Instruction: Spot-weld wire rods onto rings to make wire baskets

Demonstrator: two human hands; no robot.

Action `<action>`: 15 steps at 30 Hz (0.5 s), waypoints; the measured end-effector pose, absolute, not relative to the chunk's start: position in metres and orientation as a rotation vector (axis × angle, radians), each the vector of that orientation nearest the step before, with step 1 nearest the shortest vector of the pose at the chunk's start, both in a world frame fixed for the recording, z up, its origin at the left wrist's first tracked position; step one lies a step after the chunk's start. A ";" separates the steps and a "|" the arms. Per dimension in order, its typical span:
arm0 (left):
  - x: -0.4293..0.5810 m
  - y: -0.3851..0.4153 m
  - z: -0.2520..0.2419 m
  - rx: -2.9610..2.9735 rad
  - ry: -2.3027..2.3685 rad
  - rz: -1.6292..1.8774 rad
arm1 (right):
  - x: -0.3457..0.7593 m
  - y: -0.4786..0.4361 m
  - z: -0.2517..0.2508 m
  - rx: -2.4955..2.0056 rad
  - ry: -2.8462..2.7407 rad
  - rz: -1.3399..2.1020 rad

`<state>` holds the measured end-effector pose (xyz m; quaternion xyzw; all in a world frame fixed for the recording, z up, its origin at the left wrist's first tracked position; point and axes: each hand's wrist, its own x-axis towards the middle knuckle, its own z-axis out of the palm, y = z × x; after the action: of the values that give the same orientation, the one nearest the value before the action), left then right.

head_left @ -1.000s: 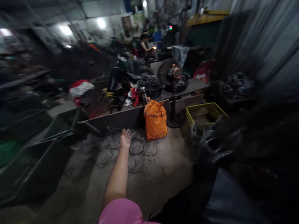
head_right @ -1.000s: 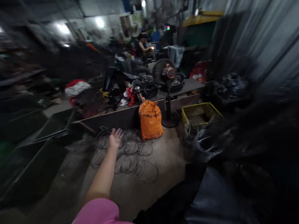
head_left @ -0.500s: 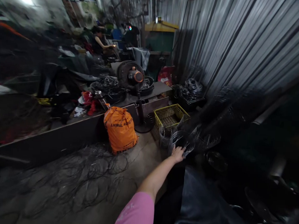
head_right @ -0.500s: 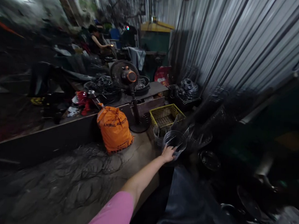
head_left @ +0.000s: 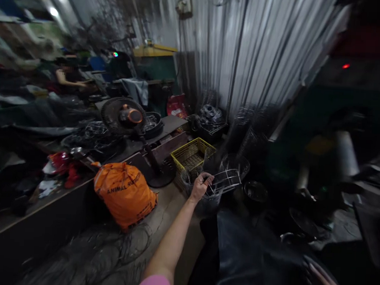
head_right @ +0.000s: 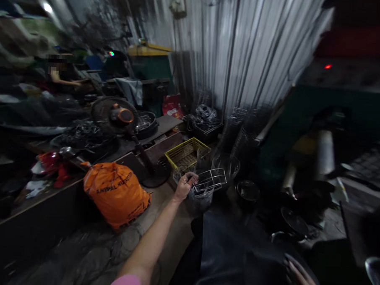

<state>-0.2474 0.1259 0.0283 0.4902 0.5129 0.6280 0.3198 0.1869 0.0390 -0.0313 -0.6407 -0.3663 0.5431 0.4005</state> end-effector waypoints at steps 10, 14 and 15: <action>-0.118 0.071 0.050 0.437 0.670 1.334 | 0.140 0.047 0.046 -0.981 -0.887 1.577; -0.089 0.066 0.030 0.393 0.770 1.151 | 0.134 0.018 0.056 -0.912 -0.658 1.695; -0.086 0.067 0.025 0.408 0.815 1.127 | 0.134 0.013 0.057 -0.917 -0.605 1.680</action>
<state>-0.0864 0.0666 0.0246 0.1866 0.3728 0.5153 0.7487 0.1341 0.0133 0.0570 -0.3855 -0.2543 0.7058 0.5372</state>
